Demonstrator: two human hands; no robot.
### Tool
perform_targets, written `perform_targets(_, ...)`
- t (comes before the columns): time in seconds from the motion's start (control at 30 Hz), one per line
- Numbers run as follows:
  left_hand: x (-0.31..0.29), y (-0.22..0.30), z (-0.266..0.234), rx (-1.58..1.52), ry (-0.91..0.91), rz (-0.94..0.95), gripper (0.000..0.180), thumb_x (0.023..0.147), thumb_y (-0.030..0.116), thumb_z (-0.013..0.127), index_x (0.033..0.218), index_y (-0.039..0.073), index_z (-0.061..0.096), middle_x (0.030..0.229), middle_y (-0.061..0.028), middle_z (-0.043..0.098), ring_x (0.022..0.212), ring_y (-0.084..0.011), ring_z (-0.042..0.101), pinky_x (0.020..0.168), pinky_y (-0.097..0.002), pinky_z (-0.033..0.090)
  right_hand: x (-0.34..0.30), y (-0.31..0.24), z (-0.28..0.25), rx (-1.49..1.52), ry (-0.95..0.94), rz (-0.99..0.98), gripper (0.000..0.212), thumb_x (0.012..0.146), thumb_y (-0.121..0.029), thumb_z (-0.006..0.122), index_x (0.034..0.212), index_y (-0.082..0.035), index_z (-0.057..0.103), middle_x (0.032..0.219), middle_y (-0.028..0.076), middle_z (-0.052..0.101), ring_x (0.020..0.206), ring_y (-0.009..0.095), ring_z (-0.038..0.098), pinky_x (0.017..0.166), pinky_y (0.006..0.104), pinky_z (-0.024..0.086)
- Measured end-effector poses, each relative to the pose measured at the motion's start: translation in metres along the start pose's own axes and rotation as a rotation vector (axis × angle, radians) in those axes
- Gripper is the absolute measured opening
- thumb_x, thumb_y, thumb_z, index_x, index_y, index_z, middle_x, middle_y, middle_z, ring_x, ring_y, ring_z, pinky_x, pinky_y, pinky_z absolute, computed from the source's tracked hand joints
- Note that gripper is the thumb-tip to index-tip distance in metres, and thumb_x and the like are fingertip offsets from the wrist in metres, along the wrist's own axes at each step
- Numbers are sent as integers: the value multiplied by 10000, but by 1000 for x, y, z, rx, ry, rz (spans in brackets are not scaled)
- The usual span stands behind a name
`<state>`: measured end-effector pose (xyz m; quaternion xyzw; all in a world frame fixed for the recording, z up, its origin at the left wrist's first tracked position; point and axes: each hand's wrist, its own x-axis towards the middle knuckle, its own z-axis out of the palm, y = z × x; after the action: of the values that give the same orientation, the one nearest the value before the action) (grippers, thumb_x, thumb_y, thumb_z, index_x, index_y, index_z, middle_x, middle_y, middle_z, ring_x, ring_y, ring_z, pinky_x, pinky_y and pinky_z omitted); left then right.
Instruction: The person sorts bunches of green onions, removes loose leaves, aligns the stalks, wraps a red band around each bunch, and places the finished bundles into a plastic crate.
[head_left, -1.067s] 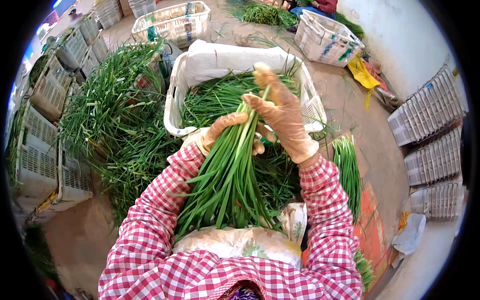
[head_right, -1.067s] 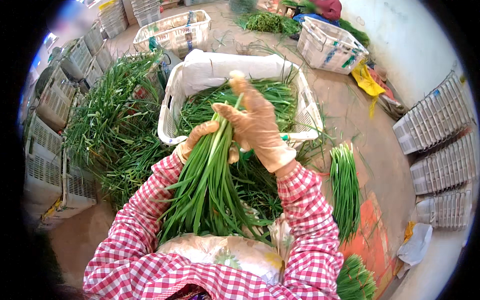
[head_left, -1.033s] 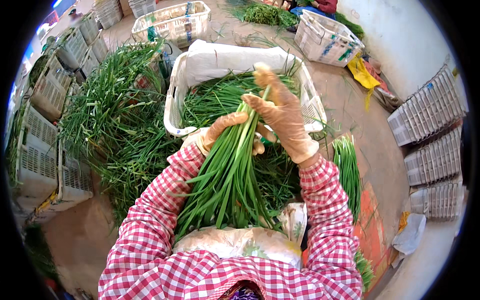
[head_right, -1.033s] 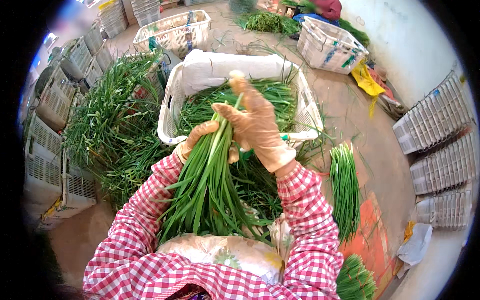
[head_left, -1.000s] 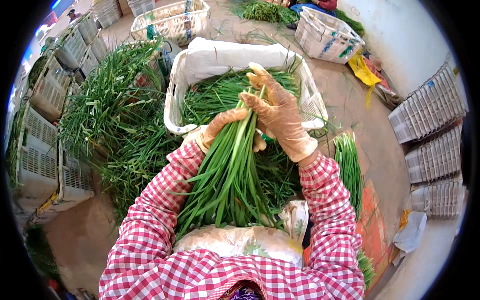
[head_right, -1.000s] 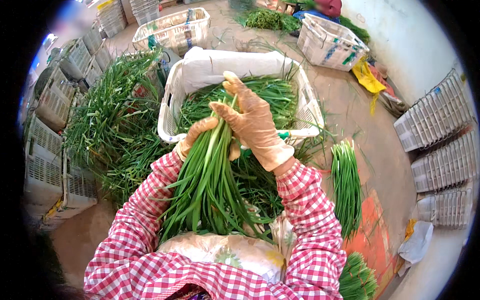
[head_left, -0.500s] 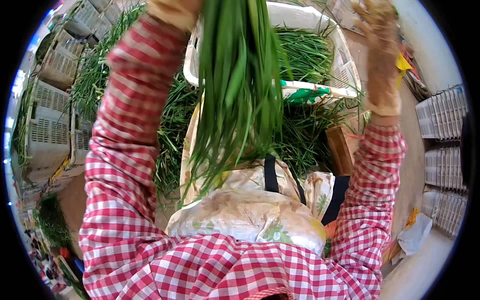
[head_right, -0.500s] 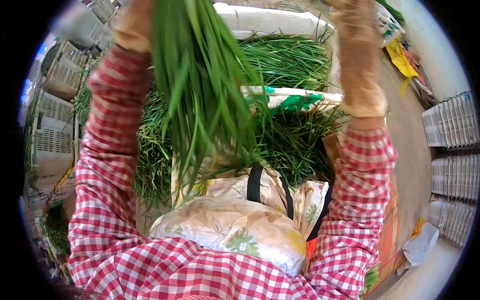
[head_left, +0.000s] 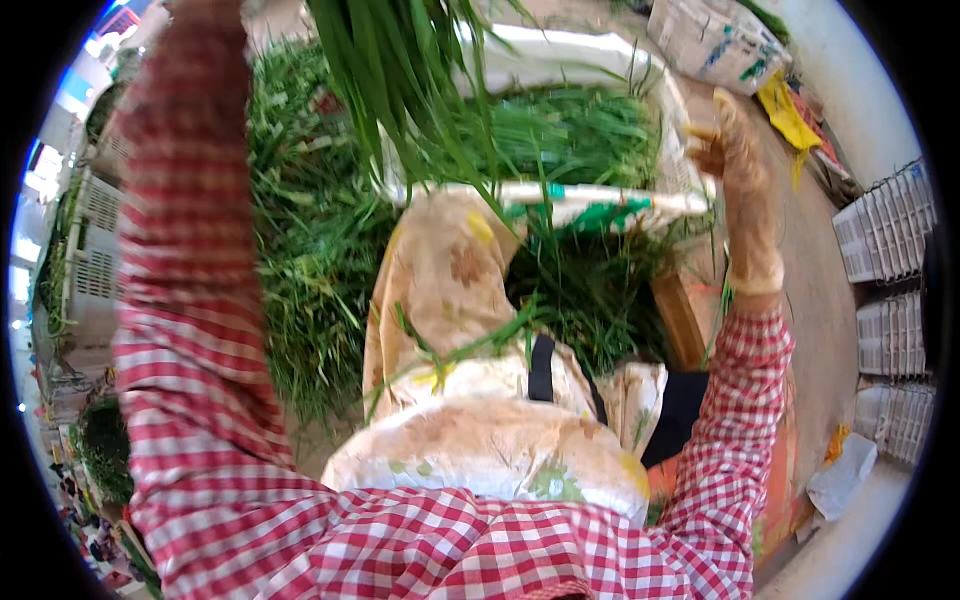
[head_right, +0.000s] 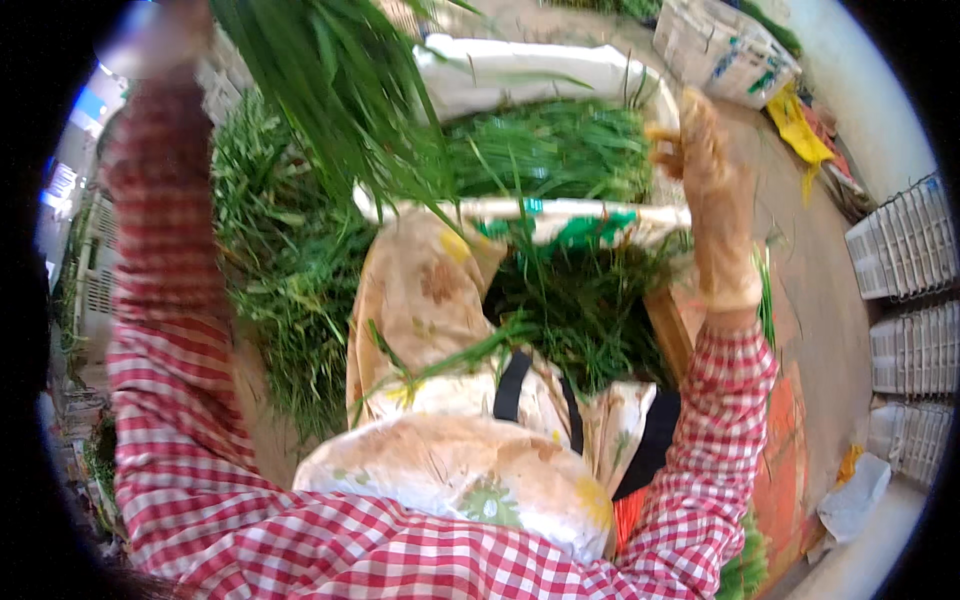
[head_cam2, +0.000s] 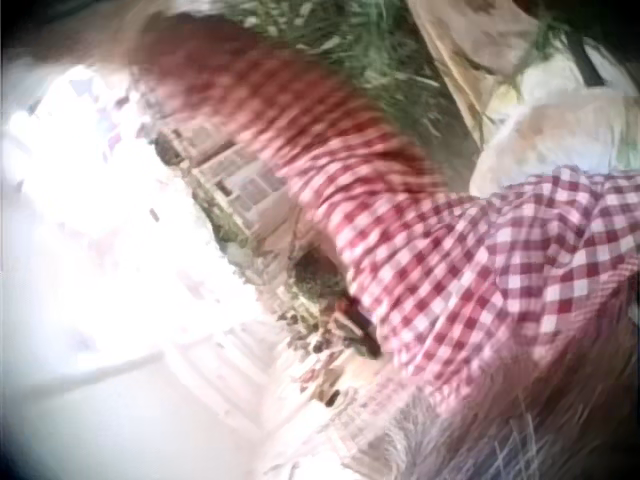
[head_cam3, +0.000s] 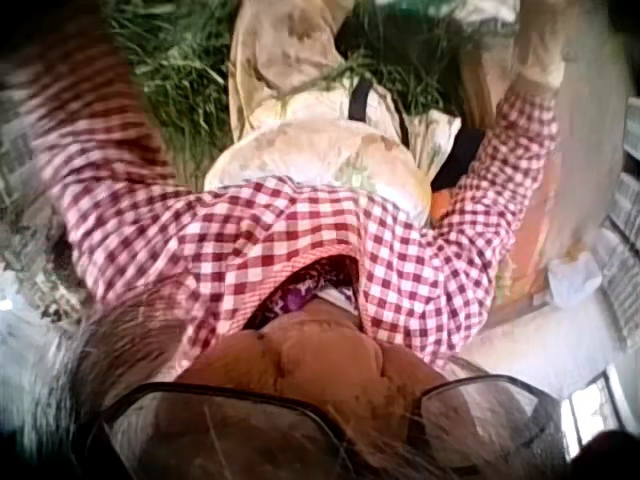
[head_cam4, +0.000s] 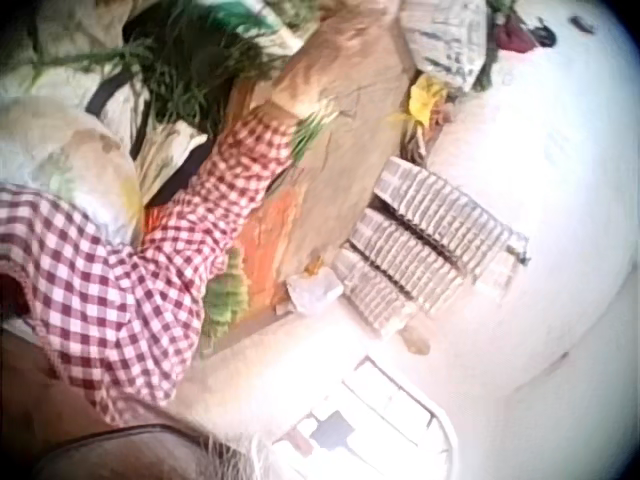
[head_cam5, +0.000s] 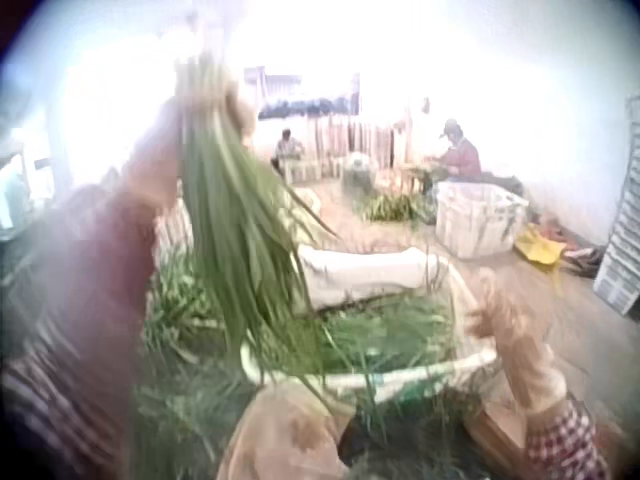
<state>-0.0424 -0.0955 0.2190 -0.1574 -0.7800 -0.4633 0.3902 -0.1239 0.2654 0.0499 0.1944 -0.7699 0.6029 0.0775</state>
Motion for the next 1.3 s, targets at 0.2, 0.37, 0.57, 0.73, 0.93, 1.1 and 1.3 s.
perform_targets(0.2,-26,-65,9,-1011,-301,20,143,878,224,545,928,94,511,740,16,434,744,-117,469,847,-305,379,3,3,-20,125,62,68,447,942,-394,536,1265,-86,552,886,72,678,694,80,602,642,214,479)
perform_targets(0.37,-43,-85,39,-1422,-385,50,190,939,301,507,927,111,495,726,27,393,731,-109,455,819,-306,380,-3,4,-28,157,46,75,367,940,-313,566,1207,-65,596,880,70,680,698,78,609,657,218,496)
perform_targets(0.57,-40,-90,46,-1427,-446,58,148,944,256,498,916,113,518,715,31,425,703,-104,480,824,-303,401,-17,-28,-13,156,29,21,286,947,-224,562,1151,-37,631,883,74,683,728,84,623,653,199,506)
perform_targets(0.73,-36,-71,54,-1327,-455,62,128,933,239,512,917,113,531,703,31,438,699,-107,493,840,-299,413,-39,-71,-3,113,-29,-105,252,940,-222,569,1079,-29,652,861,43,681,699,51,604,609,184,491)
perform_targets(0.93,-41,-63,63,-1411,-387,82,118,885,228,559,887,117,518,750,16,466,774,-134,512,898,-324,400,-83,-92,37,-266,-427,-192,273,847,-10,619,1117,-38,648,617,-58,549,534,2,441,458,178,321)
perform_targets(1.1,-47,-66,73,-1528,-315,103,107,843,210,593,856,122,534,778,5,485,826,-143,514,935,-341,380,-92,-83,45,-160,-397,-171,255,860,-26,620,1113,9,638,640,-49,561,539,-1,429,464,178,327)
perform_targets(1.3,-57,-68,72,-1657,-355,135,102,833,215,602,822,126,554,694,34,479,759,-103,518,931,-325,376,-104,-85,45,-131,-372,-174,210,816,-67,674,1019,-13,685,708,54,622,598,89,551,549,237,446)
